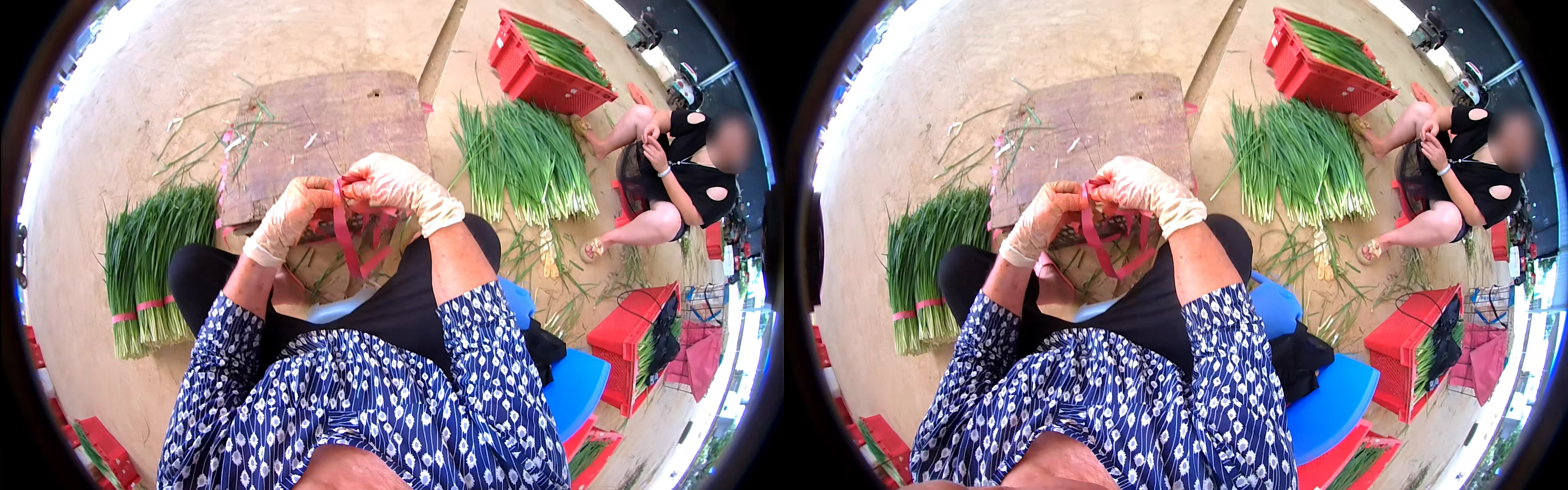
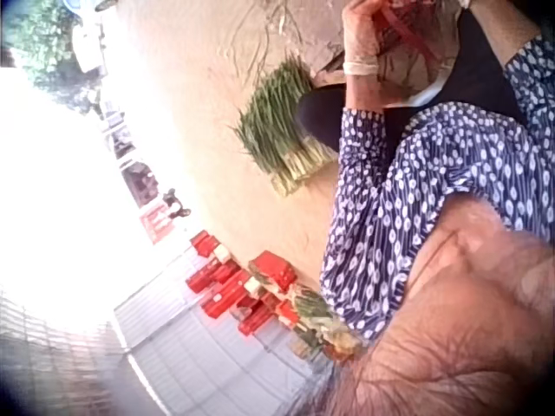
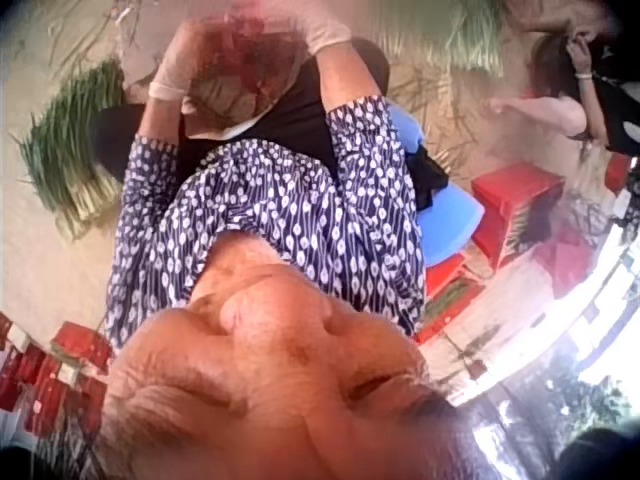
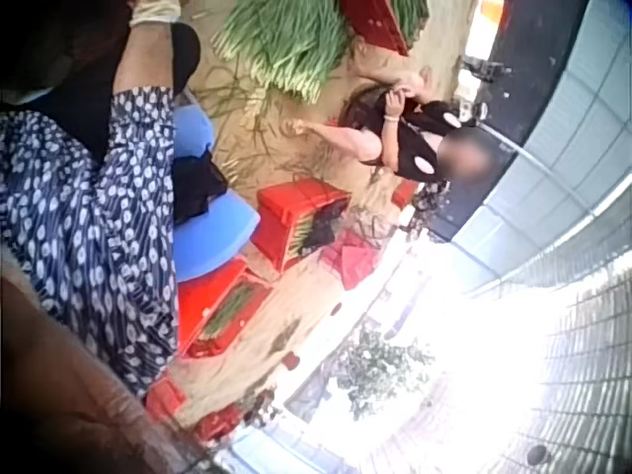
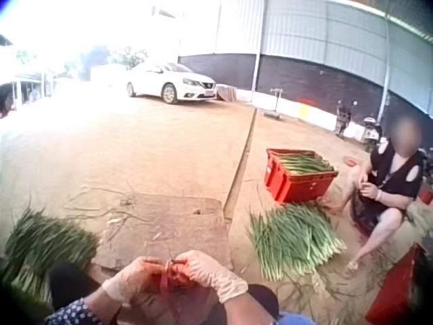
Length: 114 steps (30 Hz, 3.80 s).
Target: The person bundles green onions by hand, gathering a group of onions, aligning them on a wooden block, and tying them together using red ribbons.
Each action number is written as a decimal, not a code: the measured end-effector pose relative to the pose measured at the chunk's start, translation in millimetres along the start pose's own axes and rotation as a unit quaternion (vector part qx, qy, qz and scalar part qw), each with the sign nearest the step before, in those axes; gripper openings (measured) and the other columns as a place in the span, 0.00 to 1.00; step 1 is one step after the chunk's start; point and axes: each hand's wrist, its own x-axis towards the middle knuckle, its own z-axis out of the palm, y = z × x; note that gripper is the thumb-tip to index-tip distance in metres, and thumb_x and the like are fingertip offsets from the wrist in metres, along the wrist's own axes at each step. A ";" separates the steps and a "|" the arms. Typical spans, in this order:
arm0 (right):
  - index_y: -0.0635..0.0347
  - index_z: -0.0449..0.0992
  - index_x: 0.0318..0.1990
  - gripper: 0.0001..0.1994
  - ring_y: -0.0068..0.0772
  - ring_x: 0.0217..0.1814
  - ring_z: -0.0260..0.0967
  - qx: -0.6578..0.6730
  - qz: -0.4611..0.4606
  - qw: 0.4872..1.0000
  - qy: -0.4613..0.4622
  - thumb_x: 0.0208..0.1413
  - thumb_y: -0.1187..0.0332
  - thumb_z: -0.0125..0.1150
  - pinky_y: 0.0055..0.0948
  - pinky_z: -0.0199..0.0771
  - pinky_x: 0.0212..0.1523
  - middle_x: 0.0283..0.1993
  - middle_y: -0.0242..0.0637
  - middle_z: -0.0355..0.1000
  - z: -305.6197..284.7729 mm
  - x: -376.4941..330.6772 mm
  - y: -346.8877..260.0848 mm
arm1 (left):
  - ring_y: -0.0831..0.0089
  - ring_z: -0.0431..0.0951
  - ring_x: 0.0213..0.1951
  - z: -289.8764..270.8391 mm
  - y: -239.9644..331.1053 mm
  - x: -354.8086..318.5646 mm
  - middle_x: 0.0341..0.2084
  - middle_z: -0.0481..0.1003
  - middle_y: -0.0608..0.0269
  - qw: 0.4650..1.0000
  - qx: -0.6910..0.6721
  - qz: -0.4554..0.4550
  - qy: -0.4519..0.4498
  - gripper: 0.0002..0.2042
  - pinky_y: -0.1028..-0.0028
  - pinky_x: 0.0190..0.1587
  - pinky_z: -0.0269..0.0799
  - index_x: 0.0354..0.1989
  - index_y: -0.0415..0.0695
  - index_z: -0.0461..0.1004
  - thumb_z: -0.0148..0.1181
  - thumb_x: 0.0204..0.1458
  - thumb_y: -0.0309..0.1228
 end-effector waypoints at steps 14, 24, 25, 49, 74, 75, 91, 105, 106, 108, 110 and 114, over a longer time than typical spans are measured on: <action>0.62 0.81 0.32 0.11 0.18 0.15 0.59 -0.038 -0.001 0.956 0.291 0.61 0.68 0.54 0.24 0.57 0.19 0.16 0.27 0.67 -70.0 -19.5 33.7 | 0.87 0.64 0.20 -42.3 40.9 -32.7 0.24 0.71 0.74 0.977 0.175 0.027 0.116 0.13 0.83 0.20 0.59 0.46 0.41 0.78 0.66 0.52 0.29; 0.62 0.80 0.45 0.12 0.10 0.16 0.59 0.206 0.015 0.970 0.129 0.64 0.62 0.58 0.24 0.78 0.29 0.25 0.23 0.73 -92.6 -23.0 51.5 | 0.86 0.56 0.15 -190.2 69.0 -29.2 0.18 0.66 0.76 0.982 0.097 0.031 0.160 0.11 0.79 0.16 0.50 0.36 0.43 0.81 0.62 0.60 0.38; 0.62 0.79 0.43 0.12 0.10 0.16 0.60 0.210 0.013 0.968 0.140 0.64 0.62 0.58 0.24 0.78 0.29 0.27 0.26 0.75 -90.6 -18.3 48.9 | 0.85 0.60 0.15 -200.9 61.4 -24.0 0.17 0.66 0.75 0.983 0.073 0.006 0.166 0.12 0.80 0.15 0.54 0.37 0.45 0.81 0.60 0.61 0.41; 0.64 0.79 0.29 0.05 0.36 0.32 0.77 -0.342 -0.081 0.865 0.358 0.43 0.79 0.69 0.32 0.75 0.36 0.30 0.44 0.78 -108.5 89.7 144.2 | 0.54 0.76 0.51 -218.2 31.7 37.6 0.48 0.75 0.48 0.580 0.678 -0.089 0.442 0.20 0.61 0.49 0.74 0.46 0.44 0.79 0.70 0.45 0.37; 0.70 0.58 0.65 0.51 0.49 0.66 0.63 -0.005 0.451 0.682 0.576 0.37 0.48 0.77 0.39 0.65 0.63 0.62 0.58 0.64 -91.8 -63.5 392.3 | 0.45 0.72 0.51 -29.5 59.7 87.4 0.52 0.70 0.44 0.679 0.683 0.263 0.055 0.31 0.58 0.53 0.70 0.62 0.41 0.66 0.69 0.48 0.31; 0.70 0.48 0.69 0.59 0.50 0.70 0.57 -0.044 0.468 0.670 0.574 0.35 0.47 0.78 0.42 0.60 0.67 0.68 0.58 0.55 -93.9 -56.9 396.2 | 0.45 0.72 0.51 -20.7 61.4 85.0 0.52 0.70 0.44 0.684 0.671 0.282 0.051 0.30 0.58 0.53 0.70 0.62 0.41 0.66 0.68 0.49 0.31; 0.78 0.41 0.70 0.50 0.47 0.45 0.79 -0.150 0.486 0.693 0.511 0.49 0.60 0.67 0.42 0.79 0.43 0.43 0.49 0.78 -134.6 -17.4 465.8 | 0.52 0.74 0.47 14.8 58.0 125.5 0.45 0.74 0.49 0.701 0.677 0.222 -0.030 0.24 0.61 0.50 0.71 0.57 0.40 0.71 0.66 0.52 0.31; 0.69 0.78 0.28 0.11 0.36 0.25 0.75 0.280 0.252 0.797 0.473 0.33 0.75 0.66 0.33 0.77 0.29 0.27 0.43 0.77 -188.8 -110.6 383.1 | 0.57 0.78 0.38 57.1 67.5 126.0 0.36 0.76 0.51 0.806 0.536 0.250 -0.042 0.16 0.67 0.42 0.74 0.49 0.39 0.76 0.66 0.52 0.29; 0.70 0.78 0.31 0.12 0.36 0.24 0.75 0.215 0.288 0.809 0.465 0.34 0.77 0.65 0.33 0.77 0.29 0.27 0.43 0.76 -194.7 -122.2 361.9 | 0.66 0.78 0.35 73.8 70.6 129.0 0.33 0.76 0.57 0.830 0.504 0.236 -0.048 0.15 0.70 0.40 0.74 0.49 0.37 0.76 0.65 0.54 0.28; 0.72 0.75 0.37 0.14 0.36 0.25 0.76 0.241 0.295 0.800 0.464 0.37 0.79 0.66 0.34 0.79 0.26 0.28 0.44 0.76 -196.9 -148.9 333.4 | 0.76 0.74 0.35 110.6 71.0 139.4 0.36 0.76 0.65 0.902 0.409 0.109 -0.084 0.14 0.76 0.41 0.71 0.51 0.38 0.76 0.61 0.57 0.28; 0.73 0.74 0.36 0.14 0.38 0.25 0.78 0.322 0.267 0.766 0.488 0.39 0.80 0.65 0.34 0.79 0.23 0.28 0.46 0.76 -186.0 -160.4 287.8 | 0.78 0.75 0.34 137.4 50.1 156.1 0.36 0.76 0.67 0.954 0.259 0.049 -0.143 0.16 0.78 0.40 0.71 0.53 0.39 0.75 0.61 0.59 0.33; 0.76 0.72 0.37 0.13 0.41 0.25 0.79 0.326 0.198 0.751 0.539 0.41 0.81 0.64 0.32 0.78 0.20 0.29 0.47 0.75 -141.5 -165.0 233.0 | 0.75 0.77 0.39 195.3 -11.3 201.4 0.41 0.76 0.61 0.964 0.037 -0.185 -0.187 0.22 0.74 0.42 0.74 0.55 0.40 0.72 0.61 0.60 0.43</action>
